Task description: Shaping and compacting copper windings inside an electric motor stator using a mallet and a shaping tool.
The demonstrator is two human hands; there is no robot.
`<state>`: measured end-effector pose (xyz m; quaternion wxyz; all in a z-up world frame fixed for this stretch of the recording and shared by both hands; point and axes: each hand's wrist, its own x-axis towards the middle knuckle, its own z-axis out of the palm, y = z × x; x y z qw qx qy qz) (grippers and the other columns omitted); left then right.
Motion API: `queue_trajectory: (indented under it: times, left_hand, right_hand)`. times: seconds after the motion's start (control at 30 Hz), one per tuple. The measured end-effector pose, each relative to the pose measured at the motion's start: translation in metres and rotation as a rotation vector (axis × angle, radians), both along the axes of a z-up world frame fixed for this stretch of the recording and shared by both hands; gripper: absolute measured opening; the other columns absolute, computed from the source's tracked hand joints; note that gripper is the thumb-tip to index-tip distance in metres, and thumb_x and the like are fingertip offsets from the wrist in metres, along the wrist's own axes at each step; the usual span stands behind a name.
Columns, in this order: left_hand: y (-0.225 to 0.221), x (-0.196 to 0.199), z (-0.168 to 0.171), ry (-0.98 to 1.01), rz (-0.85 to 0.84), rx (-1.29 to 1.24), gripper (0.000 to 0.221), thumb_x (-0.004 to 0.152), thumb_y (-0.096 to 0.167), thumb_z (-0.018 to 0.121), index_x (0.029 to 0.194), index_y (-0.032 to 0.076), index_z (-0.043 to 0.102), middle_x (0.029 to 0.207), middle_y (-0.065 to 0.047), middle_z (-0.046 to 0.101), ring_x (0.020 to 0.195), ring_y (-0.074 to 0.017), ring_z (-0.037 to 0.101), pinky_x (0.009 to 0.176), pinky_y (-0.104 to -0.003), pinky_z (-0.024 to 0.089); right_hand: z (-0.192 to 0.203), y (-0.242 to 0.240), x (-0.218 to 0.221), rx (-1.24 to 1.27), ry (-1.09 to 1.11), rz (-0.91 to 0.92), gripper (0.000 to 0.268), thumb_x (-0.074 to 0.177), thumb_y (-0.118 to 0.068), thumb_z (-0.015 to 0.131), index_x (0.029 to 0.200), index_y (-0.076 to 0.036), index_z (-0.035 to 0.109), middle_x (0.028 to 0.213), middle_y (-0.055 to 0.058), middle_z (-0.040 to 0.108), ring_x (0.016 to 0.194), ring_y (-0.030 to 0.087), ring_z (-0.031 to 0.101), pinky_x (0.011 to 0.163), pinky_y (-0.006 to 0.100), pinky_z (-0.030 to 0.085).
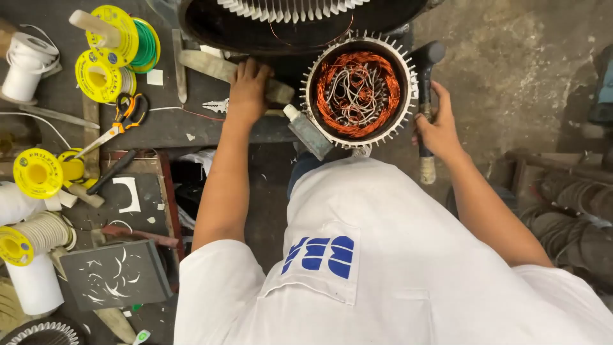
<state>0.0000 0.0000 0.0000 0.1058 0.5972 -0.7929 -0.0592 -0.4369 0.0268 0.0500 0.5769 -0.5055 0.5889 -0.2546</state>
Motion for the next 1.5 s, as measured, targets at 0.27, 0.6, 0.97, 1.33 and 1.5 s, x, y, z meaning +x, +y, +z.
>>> queue_trajectory:
  times: [0.27,0.6,0.97,1.33,1.5]
  left_hand:
    - [0.008,-0.03,0.088,0.051,0.058,0.206,0.06,0.074,-0.005,0.059,0.131,0.014,0.058,0.128,-0.016,0.051,0.109,-0.0396,0.055,0.092,-0.054,0.041]
    - [-0.035,-0.146,0.135,0.151,-0.767,-0.074,0.017,0.091,0.029,0.075,0.087,0.012,0.076,0.099,-0.003,0.061,0.102,-0.0235,0.056,0.089,-0.05,0.052]
    - [-0.046,-0.214,0.041,-0.431,-0.731,0.126,0.023,0.088,0.003,0.06,0.067,0.008,0.068,0.061,-0.008,0.062,0.056,-0.0204,0.056,0.056,-0.038,0.048]
    - [-0.02,-0.145,0.183,0.493,-0.562,0.02,0.046,0.078,-0.015,0.052,0.115,0.002,0.072,0.114,-0.016,0.07,0.1,-0.0356,0.069,0.081,-0.044,0.053]
    - [0.059,-0.101,0.166,0.583,0.115,-0.285,0.016,0.101,-0.002,0.059,0.115,-0.001,0.066,0.109,-0.013,0.065,0.101,-0.0308,0.065,0.087,-0.041,0.053]
  right_hand:
    - [0.003,0.005,0.017,-0.065,0.075,-0.104,0.062,0.092,0.006,0.044,0.149,-0.014,0.027,0.102,0.016,0.056,0.052,0.02,0.054,0.042,0.032,0.049]
    - [0.02,0.046,0.027,0.004,0.048,-0.317,0.061,0.095,-0.001,0.042,0.151,-0.019,0.024,0.086,0.013,0.053,0.048,0.021,0.053,0.038,0.035,0.046]
    - [-0.025,0.087,0.002,-0.074,-0.127,-0.477,0.061,0.099,-0.001,0.044,0.155,-0.014,0.024,0.082,0.015,0.054,0.047,0.025,0.055,0.037,0.037,0.05]
    - [0.011,0.038,-0.082,-0.218,-0.004,-0.079,0.06,0.103,0.003,0.046,0.157,-0.009,0.024,0.082,0.02,0.059,0.052,0.027,0.055,0.049,0.037,0.048]
    - [0.041,-0.012,-0.119,-0.851,0.087,0.557,0.067,0.108,-0.001,0.058,0.163,-0.002,0.02,0.083,0.018,0.065,0.058,0.018,0.057,0.058,0.031,0.046]
